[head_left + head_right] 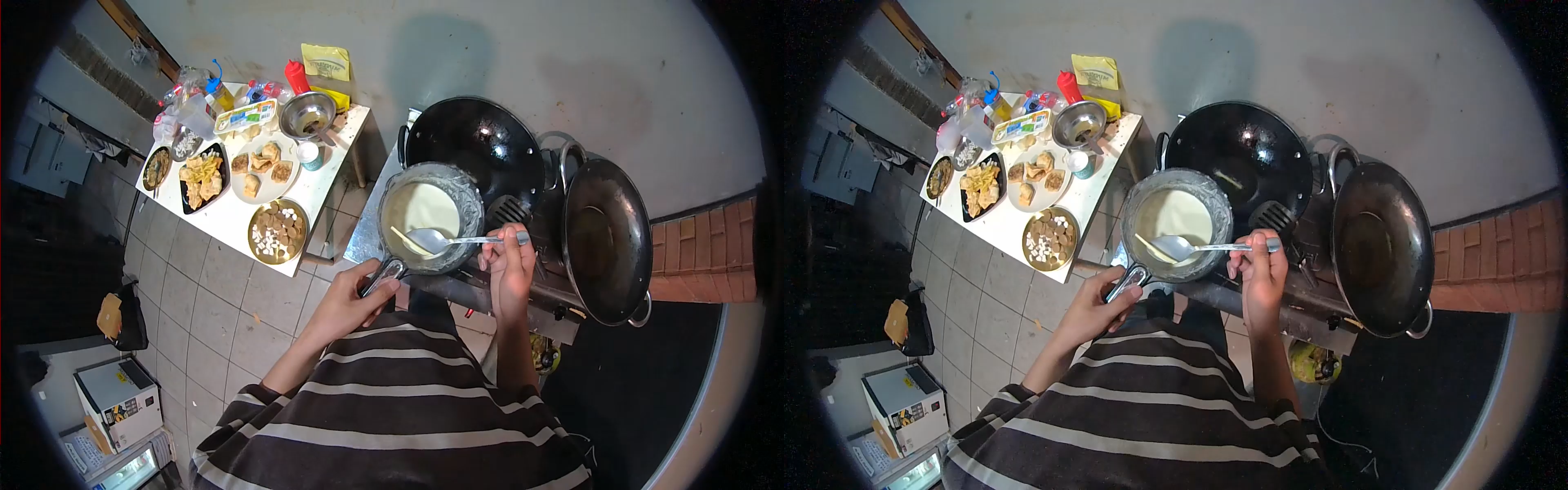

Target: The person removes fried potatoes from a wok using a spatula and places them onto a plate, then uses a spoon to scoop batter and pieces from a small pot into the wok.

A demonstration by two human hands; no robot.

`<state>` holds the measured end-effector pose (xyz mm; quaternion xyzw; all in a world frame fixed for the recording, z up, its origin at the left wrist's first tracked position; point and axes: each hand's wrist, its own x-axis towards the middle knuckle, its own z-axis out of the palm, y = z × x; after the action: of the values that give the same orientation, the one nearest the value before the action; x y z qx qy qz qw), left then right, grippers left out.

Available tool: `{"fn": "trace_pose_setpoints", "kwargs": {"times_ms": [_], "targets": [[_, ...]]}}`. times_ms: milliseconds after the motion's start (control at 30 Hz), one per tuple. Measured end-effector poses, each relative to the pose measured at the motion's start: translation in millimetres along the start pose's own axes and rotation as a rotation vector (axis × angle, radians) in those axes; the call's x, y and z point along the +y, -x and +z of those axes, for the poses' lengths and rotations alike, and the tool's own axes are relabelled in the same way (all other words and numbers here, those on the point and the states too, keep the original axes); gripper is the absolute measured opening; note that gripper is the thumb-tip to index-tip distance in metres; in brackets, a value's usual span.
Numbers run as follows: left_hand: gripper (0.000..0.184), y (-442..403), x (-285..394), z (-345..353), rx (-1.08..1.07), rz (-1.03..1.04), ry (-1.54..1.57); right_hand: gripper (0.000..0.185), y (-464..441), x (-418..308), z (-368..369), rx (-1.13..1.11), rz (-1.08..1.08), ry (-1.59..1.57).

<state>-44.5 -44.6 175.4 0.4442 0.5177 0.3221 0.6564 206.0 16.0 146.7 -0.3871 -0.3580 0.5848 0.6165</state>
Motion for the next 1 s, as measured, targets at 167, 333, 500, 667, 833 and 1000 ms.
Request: {"fn": "trace_pose_setpoints", "kwargs": {"times_ms": [167,333,500,667,833,1000], "targets": [[0.020,-3,-4,2,0.048,0.002,-0.017,0.017,-25,-21,-14,-0.024,-0.037,-0.082],[0.017,-10,-10,7,0.131,-0.021,0.067,0.022,-74,-37,-60,0.007,-0.169,0.061],[0.018,-20,-11,22,0.219,-0.023,0.124,0.026,-125,-21,-95,0.089,-0.125,0.329],[0.019,-23,-12,34,0.253,-0.007,0.177,0.026,-172,23,-108,0.145,-0.145,0.491],[0.020,-22,-13,41,0.294,-0.011,0.215,0.022,-189,40,-97,0.132,-0.192,0.646],[0.021,-17,-14,38,0.284,-0.015,0.204,0.020,-184,31,-83,0.068,-0.381,0.902]]}}
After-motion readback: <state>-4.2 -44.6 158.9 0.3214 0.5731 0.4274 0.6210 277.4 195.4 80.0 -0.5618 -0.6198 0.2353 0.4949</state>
